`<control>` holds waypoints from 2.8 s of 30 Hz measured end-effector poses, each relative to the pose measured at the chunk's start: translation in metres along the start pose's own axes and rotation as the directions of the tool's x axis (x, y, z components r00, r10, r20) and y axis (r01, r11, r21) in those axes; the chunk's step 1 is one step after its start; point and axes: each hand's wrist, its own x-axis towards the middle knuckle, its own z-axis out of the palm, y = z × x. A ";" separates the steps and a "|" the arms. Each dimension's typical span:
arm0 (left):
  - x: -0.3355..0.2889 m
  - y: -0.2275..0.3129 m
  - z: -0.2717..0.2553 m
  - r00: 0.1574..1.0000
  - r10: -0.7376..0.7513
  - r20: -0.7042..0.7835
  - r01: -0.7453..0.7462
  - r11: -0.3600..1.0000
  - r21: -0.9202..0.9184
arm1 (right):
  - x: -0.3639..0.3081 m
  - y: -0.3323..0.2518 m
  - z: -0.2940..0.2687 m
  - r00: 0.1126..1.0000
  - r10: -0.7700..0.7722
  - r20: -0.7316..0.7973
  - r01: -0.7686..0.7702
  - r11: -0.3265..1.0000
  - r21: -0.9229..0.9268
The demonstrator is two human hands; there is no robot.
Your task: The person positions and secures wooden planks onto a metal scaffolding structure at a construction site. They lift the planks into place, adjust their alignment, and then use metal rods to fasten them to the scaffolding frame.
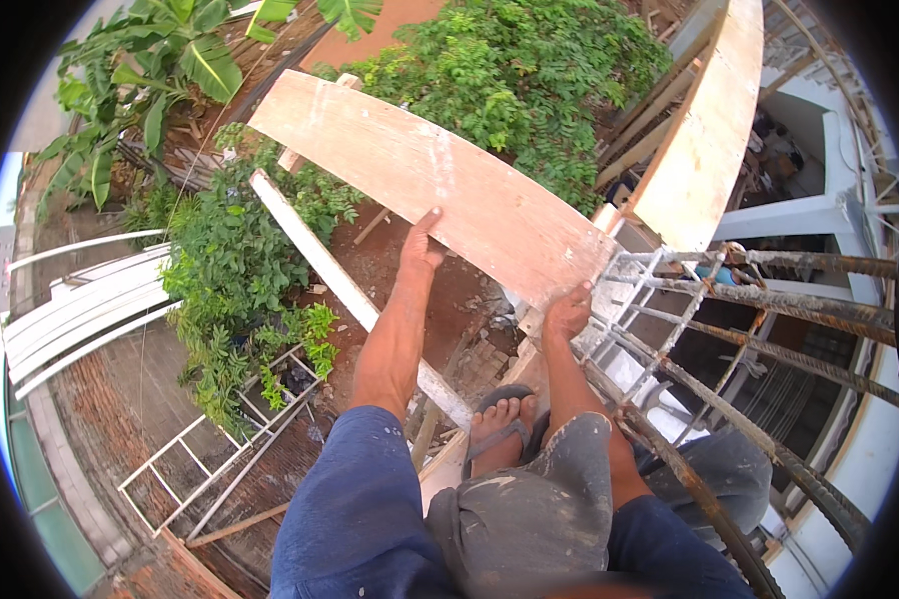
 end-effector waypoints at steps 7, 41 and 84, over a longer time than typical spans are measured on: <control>-0.006 -0.008 0.006 0.997 0.060 0.041 -0.057 0.996 -0.067 | 0.002 0.004 0.000 0.998 -0.069 -0.007 0.069 0.994 0.079; -0.009 -0.024 -0.002 0.999 0.044 0.028 -0.040 0.993 -0.109 | 0.010 0.009 -0.001 0.993 -0.118 0.003 0.117 0.987 0.112; -0.044 0.024 0.051 0.991 0.064 0.114 -0.076 0.992 0.105 | 0.002 0.027 0.011 0.997 -0.061 -0.049 0.066 0.991 0.112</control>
